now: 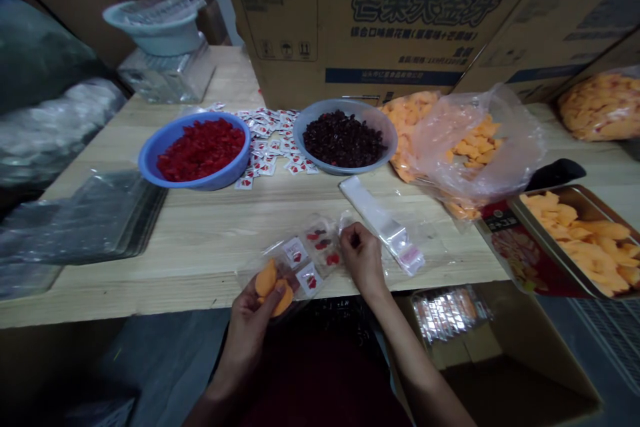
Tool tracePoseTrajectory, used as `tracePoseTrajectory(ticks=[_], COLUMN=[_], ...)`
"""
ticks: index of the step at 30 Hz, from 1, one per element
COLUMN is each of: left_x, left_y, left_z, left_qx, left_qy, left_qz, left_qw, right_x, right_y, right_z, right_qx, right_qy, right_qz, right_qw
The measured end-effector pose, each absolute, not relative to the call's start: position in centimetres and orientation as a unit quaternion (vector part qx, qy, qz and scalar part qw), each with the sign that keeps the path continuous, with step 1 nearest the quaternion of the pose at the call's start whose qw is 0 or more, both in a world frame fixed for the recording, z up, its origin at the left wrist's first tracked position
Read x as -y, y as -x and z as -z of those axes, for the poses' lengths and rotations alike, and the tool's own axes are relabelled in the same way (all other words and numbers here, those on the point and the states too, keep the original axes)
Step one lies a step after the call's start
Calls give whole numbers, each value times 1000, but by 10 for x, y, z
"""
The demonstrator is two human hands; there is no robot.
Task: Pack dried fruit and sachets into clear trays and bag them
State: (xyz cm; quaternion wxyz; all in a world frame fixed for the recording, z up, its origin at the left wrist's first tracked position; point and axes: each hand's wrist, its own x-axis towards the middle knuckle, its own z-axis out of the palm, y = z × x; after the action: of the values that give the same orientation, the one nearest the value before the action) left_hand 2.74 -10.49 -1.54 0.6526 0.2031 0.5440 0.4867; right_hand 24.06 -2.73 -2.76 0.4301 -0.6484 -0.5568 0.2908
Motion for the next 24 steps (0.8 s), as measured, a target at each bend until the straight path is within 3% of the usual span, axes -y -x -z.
tracePoseTrajectory(ticks=[11, 24], left_x=[107, 84], left_y=[-32, -61], left_z=[6, 13], left_qx=[-571, -538], left_qy=[-274, -236], left_qz=[-438, -435], left_qw=[638, 682], right_x=[34, 41], right_y=[-225, -221], right_z=[15, 16], right_qx=[627, 639], right_qy=[650, 629], right_qz=[-198, -241], right_qw=[381, 371])
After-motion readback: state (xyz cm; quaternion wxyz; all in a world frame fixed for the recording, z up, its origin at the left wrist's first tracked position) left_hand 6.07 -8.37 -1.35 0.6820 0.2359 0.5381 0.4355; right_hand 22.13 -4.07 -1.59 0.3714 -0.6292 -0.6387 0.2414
